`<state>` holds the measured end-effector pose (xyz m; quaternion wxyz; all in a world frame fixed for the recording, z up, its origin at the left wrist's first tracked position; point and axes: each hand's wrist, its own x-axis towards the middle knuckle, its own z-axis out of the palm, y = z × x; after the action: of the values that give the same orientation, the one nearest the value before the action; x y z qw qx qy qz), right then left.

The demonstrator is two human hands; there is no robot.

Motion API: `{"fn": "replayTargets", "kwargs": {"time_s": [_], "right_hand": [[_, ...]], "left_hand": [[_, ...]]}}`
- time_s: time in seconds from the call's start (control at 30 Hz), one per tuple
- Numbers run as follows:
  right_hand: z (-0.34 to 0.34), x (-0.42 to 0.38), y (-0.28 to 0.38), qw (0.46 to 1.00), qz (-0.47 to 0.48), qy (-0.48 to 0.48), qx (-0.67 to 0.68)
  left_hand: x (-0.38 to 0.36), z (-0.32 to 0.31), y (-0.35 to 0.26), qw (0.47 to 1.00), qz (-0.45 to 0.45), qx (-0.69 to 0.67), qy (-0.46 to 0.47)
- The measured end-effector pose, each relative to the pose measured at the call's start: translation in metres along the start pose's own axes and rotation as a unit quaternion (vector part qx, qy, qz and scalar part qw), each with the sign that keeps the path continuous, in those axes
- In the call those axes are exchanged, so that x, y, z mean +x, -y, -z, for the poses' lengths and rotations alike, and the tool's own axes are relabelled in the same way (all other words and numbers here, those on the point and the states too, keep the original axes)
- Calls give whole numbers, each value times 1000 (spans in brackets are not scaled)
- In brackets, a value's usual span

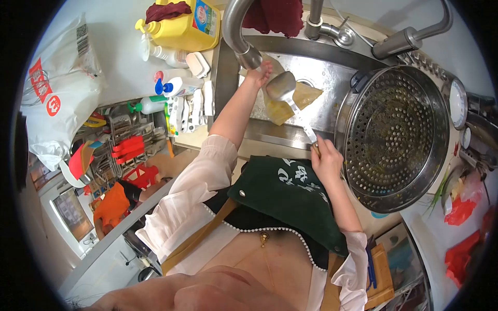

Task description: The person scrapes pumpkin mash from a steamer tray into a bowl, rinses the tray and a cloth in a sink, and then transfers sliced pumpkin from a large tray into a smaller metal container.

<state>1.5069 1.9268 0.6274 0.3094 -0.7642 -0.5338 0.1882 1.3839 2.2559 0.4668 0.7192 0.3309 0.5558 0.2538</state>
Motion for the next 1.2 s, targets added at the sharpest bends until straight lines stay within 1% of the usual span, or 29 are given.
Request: {"fn": "replayTargets", "kwargs": {"time_s": [0.03, 0.13, 0.23, 0.3, 0.4, 0.47, 0.53, 0.6, 0.7, 0.8, 0.9, 1.0, 1.1, 1.2], "right_hand": [[6, -7, 1, 1000, -12, -4, 3], [15, -26, 1, 998, -49, -29, 17], [21, -36, 4, 996, -63, -64, 24], [23, -42, 4, 993, -70, -85, 29], [25, -50, 4, 990, -79, -108, 32], [30, -55, 5, 989, -78, -118, 34], [29, -62, 3, 988, -79, -128, 44], [28, -69, 2, 987, -81, -129, 54], [30, -75, 5, 988, -72, -125, 58], [23, -81, 0, 987, -56, -136, 67], [24, -84, 1, 986, -47, -142, 73], [24, -89, -1, 986, -48, -147, 69], [25, -93, -4, 983, -55, -160, 72], [31, -97, -4, 982, -72, -164, 61]], "left_hand": [[11, -5, -1, 996, 6, -77, 41], [21, -22, -20, 982, 24, -170, 78], [2, -40, -52, 986, 4, -148, 75], [-3, -46, -59, 989, -8, -139, 53], [-11, -32, -56, 982, -47, -142, 118], [-12, -17, -56, 991, -22, -48, 122], [-13, -8, -52, 991, 10, -49, 127], [-27, -2, -47, 979, 51, -147, 133], [-61, 15, -46, 968, 28, -195, 152], [-58, 33, -31, 952, 3, -281, 123], [-59, 41, -30, 927, -12, -346, 143], [-72, 37, -37, 928, -54, -344, 128], [-67, 31, -39, 887, -62, -431, 151], [-67, 25, -40, 882, -56, -432, 181]]}}
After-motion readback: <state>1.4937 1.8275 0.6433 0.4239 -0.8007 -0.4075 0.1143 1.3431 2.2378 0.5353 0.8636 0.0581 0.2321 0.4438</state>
